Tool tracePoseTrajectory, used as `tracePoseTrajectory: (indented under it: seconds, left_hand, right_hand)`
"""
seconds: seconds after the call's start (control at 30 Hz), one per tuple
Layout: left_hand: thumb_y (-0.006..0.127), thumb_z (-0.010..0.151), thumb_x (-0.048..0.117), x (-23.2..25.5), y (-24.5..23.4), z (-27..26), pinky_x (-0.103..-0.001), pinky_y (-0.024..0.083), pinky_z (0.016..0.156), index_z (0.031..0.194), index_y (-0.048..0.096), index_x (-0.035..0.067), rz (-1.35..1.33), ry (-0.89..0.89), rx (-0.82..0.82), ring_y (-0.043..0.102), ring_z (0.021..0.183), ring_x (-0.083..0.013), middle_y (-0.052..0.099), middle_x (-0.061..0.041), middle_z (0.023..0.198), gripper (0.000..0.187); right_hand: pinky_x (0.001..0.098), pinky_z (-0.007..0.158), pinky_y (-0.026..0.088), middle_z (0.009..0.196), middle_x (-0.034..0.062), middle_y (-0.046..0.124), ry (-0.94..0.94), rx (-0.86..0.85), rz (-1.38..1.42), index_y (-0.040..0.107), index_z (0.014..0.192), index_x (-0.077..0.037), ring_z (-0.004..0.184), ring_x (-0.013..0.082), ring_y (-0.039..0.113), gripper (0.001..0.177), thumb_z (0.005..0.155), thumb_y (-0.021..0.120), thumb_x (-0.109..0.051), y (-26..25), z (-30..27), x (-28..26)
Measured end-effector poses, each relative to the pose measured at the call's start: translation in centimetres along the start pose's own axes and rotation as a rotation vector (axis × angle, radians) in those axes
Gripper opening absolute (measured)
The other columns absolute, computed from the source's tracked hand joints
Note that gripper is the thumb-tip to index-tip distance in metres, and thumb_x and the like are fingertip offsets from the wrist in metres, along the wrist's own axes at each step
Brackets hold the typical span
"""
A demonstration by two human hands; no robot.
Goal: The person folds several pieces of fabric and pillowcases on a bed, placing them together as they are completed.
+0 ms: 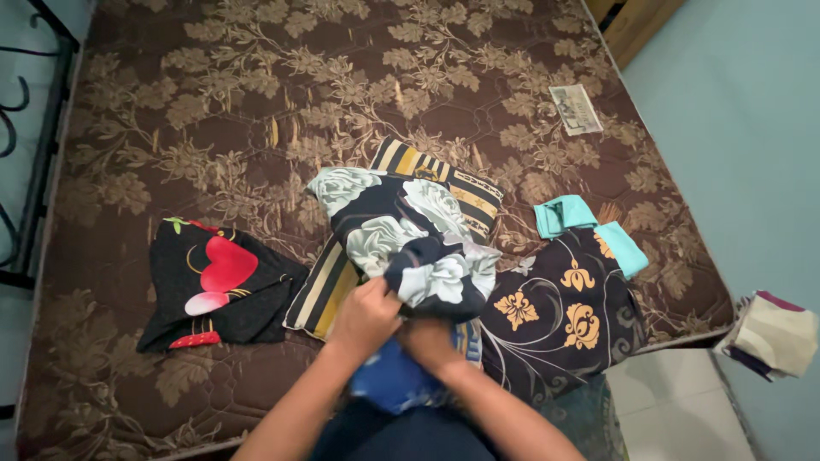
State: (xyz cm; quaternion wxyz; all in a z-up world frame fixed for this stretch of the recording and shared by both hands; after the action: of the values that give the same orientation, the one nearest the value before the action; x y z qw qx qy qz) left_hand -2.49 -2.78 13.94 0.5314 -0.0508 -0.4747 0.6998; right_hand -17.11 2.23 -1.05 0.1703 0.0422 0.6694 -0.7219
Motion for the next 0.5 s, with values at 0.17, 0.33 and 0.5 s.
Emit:
tracePoseTrajectory:
  seconds: [0.17, 0.33, 0.5]
  left_hand:
    - [0.067, 0.078, -0.001, 1.3, -4.4, -1.4, -0.045, 0.056, 0.086, 0.114, 0.068, -0.008, 0.204, 0.082, 0.290, 0.064, 0.103, -0.0353, 0.065, -0.020, 0.118, 0.037]
    - [0.066, 0.078, -0.005, 3.9, -4.3, -2.4, -0.046, 0.049, 0.092, 0.113, 0.072, 0.000, 0.334, -0.082, 0.575, 0.053, 0.109, -0.0337, 0.058, -0.015, 0.118, 0.036]
    - [0.072, 0.072, -0.003, 5.7, -3.4, -2.3, -0.038, 0.055, 0.079, 0.104, 0.074, 0.005, 0.067, 0.079, 0.517, 0.062, 0.097, -0.0280, 0.060, -0.007, 0.106, 0.034]
  right_hand:
    - [0.0502, 0.115, 0.034, 0.138, 0.0263, 0.057, -0.064, 0.443, 0.161, 0.060, 0.135, 0.000, 0.134, 0.0435, 0.048, 0.051, 0.085, 0.062, -0.013, -0.1, 0.4, 5.1]
    - [0.0464, 0.119, 0.029, 0.144, 0.0257, 0.054, 0.049, 0.500, 0.245, 0.054, 0.141, -0.001, 0.140, 0.0422, 0.044, 0.053, 0.089, 0.056, -0.012, 1.9, 1.8, 7.4]
    - [0.0472, 0.120, 0.029, 0.145, 0.0255, 0.053, 0.140, 0.512, 0.222, 0.054, 0.141, -0.001, 0.141, 0.0423, 0.043, 0.055, 0.089, 0.058, -0.016, 4.4, 5.1, 7.5]
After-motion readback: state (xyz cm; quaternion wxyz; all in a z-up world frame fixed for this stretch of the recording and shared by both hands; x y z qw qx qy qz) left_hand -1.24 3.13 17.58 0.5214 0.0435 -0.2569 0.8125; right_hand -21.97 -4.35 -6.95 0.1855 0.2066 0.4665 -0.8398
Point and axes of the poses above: each hand's wrist, its own z-axis towards the middle knuckle, its own y-axis out of the palm, x = y × z, the point moved 3 cm from there along z, towards the middle knuckle
